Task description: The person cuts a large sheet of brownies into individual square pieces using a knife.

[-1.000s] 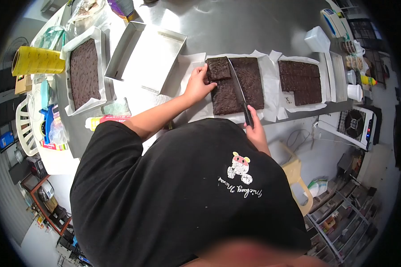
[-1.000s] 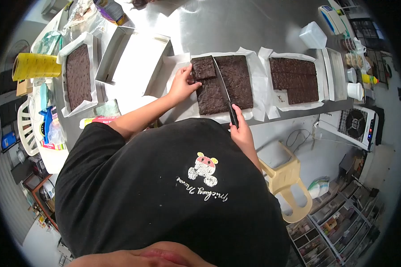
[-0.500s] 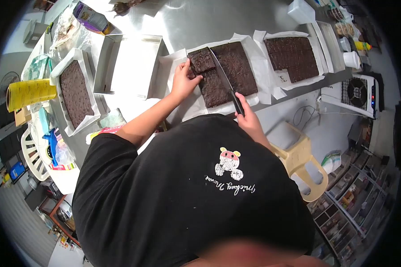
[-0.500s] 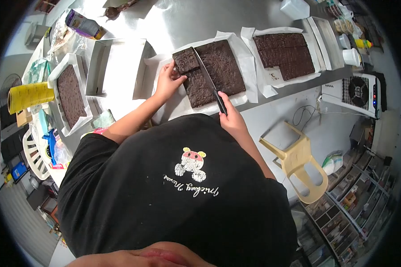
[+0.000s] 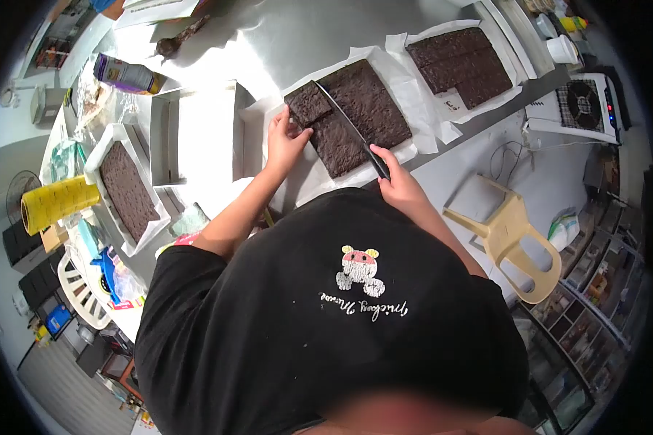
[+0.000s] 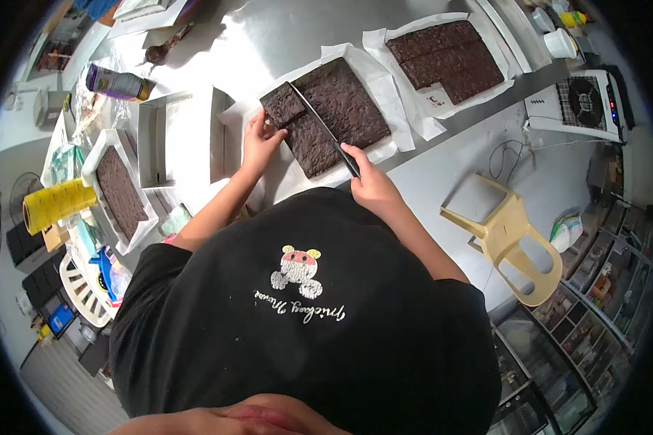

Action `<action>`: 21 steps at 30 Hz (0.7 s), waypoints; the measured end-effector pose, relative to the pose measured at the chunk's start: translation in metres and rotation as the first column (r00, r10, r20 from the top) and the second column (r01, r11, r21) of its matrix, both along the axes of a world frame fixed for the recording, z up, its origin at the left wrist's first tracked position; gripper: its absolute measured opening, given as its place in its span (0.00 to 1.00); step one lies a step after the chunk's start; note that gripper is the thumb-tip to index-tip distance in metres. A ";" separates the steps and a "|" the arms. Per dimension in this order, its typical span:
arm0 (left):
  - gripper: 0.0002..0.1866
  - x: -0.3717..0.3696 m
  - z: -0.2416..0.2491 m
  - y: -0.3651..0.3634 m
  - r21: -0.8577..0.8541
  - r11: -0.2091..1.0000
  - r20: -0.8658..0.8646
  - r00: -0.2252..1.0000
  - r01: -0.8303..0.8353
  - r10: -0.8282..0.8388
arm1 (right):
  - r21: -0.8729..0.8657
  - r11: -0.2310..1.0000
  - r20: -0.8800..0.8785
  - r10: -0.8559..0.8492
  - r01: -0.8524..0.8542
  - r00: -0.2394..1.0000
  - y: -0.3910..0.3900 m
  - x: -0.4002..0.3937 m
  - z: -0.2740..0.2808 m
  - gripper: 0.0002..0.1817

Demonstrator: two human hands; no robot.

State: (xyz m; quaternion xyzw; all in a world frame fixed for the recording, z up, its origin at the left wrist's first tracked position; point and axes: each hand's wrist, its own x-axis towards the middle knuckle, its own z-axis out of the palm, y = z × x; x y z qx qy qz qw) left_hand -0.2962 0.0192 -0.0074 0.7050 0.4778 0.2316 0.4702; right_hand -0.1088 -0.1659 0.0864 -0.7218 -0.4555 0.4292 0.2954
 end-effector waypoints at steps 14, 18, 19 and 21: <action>0.39 0.001 0.006 -0.001 -0.097 0.995 0.014 1.000 -0.025 0.027 | 0.045 0.999 0.032 -0.004 0.002 0.999 -0.001 -0.003 0.002 0.35; 0.38 0.001 0.010 -0.001 -0.068 0.997 -0.006 1.000 -0.030 0.030 | 0.067 0.998 0.138 0.010 -0.020 0.990 -0.001 -0.003 -0.002 0.34; 0.38 0.001 0.009 -0.001 -0.067 0.997 -0.007 1.000 -0.028 0.028 | 0.117 0.993 0.164 0.006 -0.026 0.986 -0.001 -0.003 -0.004 0.33; 0.40 -0.001 0.006 0.001 -0.099 0.995 0.006 1.000 -0.007 0.008 | 0.110 0.994 0.166 0.009 -0.027 0.986 -0.001 -0.004 -0.003 0.33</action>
